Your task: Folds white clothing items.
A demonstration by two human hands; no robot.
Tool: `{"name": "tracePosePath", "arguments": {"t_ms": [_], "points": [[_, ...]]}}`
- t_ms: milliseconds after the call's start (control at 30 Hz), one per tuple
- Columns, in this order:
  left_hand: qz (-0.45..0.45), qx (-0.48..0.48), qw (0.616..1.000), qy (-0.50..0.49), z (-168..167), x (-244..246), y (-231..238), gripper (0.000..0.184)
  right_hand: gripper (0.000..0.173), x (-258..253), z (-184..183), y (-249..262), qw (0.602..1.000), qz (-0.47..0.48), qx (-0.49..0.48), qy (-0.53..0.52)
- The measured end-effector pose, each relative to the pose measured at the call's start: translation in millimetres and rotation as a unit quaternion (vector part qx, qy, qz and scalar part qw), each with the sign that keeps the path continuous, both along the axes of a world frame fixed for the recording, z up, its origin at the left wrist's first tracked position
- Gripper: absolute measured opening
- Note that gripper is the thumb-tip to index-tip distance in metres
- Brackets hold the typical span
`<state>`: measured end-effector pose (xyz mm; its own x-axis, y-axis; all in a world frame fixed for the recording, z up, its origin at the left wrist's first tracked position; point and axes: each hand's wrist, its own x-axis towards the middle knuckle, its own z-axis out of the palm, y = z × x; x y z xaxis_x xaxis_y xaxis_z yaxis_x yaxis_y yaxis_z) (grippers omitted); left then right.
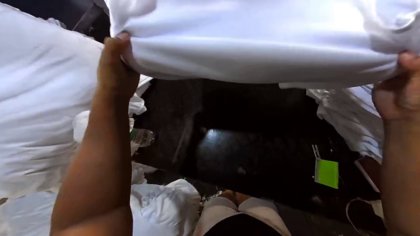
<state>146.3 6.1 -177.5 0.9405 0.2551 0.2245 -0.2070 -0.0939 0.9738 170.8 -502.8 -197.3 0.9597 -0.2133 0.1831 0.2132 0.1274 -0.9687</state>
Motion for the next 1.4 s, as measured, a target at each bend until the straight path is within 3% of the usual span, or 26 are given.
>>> {"name": "tracePosePath", "arguments": {"t_ms": [67, 133, 267, 333, 367, 467, 567, 867, 1000, 1067, 1133, 1267, 1400], "points": [[0.019, 0.014, 0.999, 0.04, -28.8, -8.2, -2.0, 0.034, 0.014, -8.0, -25.9, 13.6, 0.997, -0.015, -0.062, 0.05], [0.058, 0.082, 0.985, 0.138, -72.8, -31.0, -5.0, 0.028, 0.012, -19.5, -81.1, 15.2, 0.986, -0.014, -0.135, 0.098], [0.036, 0.182, 0.907, 0.377, -210.6, -106.9, -7.8, 0.047, 0.027, -76.9, -222.1, 1.7, 0.935, 0.054, -0.272, 0.222], [0.027, 0.228, 0.86, 0.455, -266.1, -160.1, -22.5, 0.055, 0.027, -117.2, -264.4, -3.1, 0.892, 0.076, -0.318, 0.311], [0.025, 0.24, 0.846, 0.475, -277.9, -188.4, -31.2, 0.054, 0.028, -137.6, -274.0, -6.4, 0.871, 0.082, -0.334, 0.352], [0.028, 0.278, 0.857, 0.434, -280.1, -263.4, -51.5, 0.037, 0.027, -186.6, -276.3, -20.2, 0.843, 0.102, -0.357, 0.389], [0.042, 0.279, 0.872, 0.399, -272.3, -304.2, -65.4, 0.032, 0.026, -209.8, -270.3, -27.3, 0.841, 0.119, -0.347, 0.398], [0.049, 0.285, 0.875, 0.389, -275.7, -315.3, -67.8, 0.038, 0.03, -203.6, -261.6, -32.4, 0.812, 0.177, -0.375, 0.411], [0.066, 0.268, 0.873, 0.403, -280.1, -317.1, -69.8, 0.045, 0.055, -207.5, -262.1, -38.2, 0.798, 0.221, -0.416, 0.375], [0.062, 0.268, 0.871, 0.407, -280.0, -316.2, -69.0, 0.045, 0.067, -193.2, -257.2, -45.3, 0.774, 0.264, -0.429, 0.382], [0.051, 0.278, 0.87, 0.405, -277.3, -314.0, -68.0, 0.042, 0.068, -163.4, -241.3, -45.0, 0.779, 0.274, -0.419, 0.377], [0.037, 0.29, 0.868, 0.401, -275.0, -308.6, -64.5, 0.036, 0.039, -99.5, -218.5, 6.2, 0.855, 0.174, -0.408, 0.271], [0.025, 0.279, 0.859, 0.428, -269.7, -303.6, -62.5, 0.03, 0.033, -49.2, -232.5, 75.0, 0.836, 0.22, -0.412, 0.289]]}}
